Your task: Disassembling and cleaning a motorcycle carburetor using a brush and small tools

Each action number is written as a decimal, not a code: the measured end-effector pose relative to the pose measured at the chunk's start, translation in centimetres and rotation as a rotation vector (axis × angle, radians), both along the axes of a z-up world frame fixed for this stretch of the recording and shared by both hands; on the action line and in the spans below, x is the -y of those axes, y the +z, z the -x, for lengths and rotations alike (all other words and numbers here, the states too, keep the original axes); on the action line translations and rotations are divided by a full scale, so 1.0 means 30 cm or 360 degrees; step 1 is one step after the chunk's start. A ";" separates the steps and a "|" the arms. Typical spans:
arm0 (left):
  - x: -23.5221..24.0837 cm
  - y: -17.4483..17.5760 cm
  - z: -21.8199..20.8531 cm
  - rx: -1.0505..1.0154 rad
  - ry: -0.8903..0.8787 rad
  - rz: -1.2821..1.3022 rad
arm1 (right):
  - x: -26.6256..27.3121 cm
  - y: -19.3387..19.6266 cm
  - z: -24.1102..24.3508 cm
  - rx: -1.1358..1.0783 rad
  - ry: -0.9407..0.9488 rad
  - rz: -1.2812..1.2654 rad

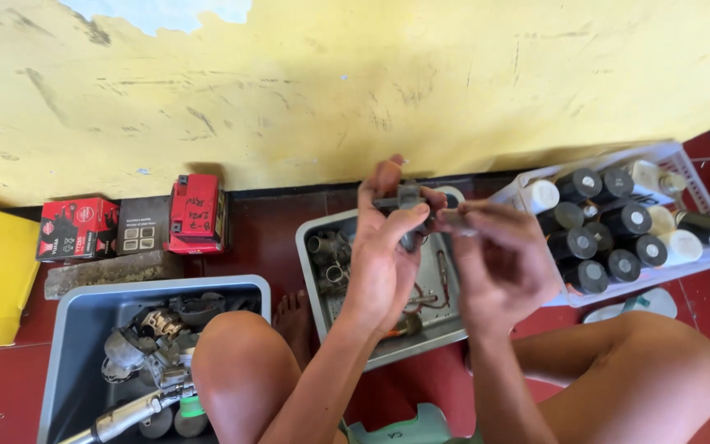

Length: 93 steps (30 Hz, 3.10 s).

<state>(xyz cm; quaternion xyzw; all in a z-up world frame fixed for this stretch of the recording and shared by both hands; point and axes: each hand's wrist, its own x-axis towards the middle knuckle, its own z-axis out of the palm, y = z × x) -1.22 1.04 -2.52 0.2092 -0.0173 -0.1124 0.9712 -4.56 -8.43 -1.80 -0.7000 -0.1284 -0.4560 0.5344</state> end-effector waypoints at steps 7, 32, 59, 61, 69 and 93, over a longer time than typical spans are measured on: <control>0.026 -0.043 0.003 0.0052 0.0038 0.0145 | -0.034 0.006 -0.003 0.0085 -0.0205 0.0017; -0.021 -0.002 -0.001 0.0023 0.0066 0.0361 | -0.091 -0.047 -0.030 0.0226 -0.0348 0.0369; -0.072 0.062 -0.031 -0.0070 -0.0200 0.0454 | 0.084 -0.197 -0.198 -0.0253 0.0259 -0.1168; -0.068 0.040 -0.038 -0.0045 -0.0232 0.0434 | 0.171 -0.315 -0.270 -0.0497 -0.0060 -0.1428; -0.065 0.043 -0.036 -0.0091 -0.0164 0.0312 | 0.467 -1.253 -0.336 -0.2016 -0.0554 -0.0659; -0.072 0.005 -0.104 -0.0443 0.0119 -0.0014 | 0.511 -1.437 -0.485 -0.2266 -0.0596 0.0600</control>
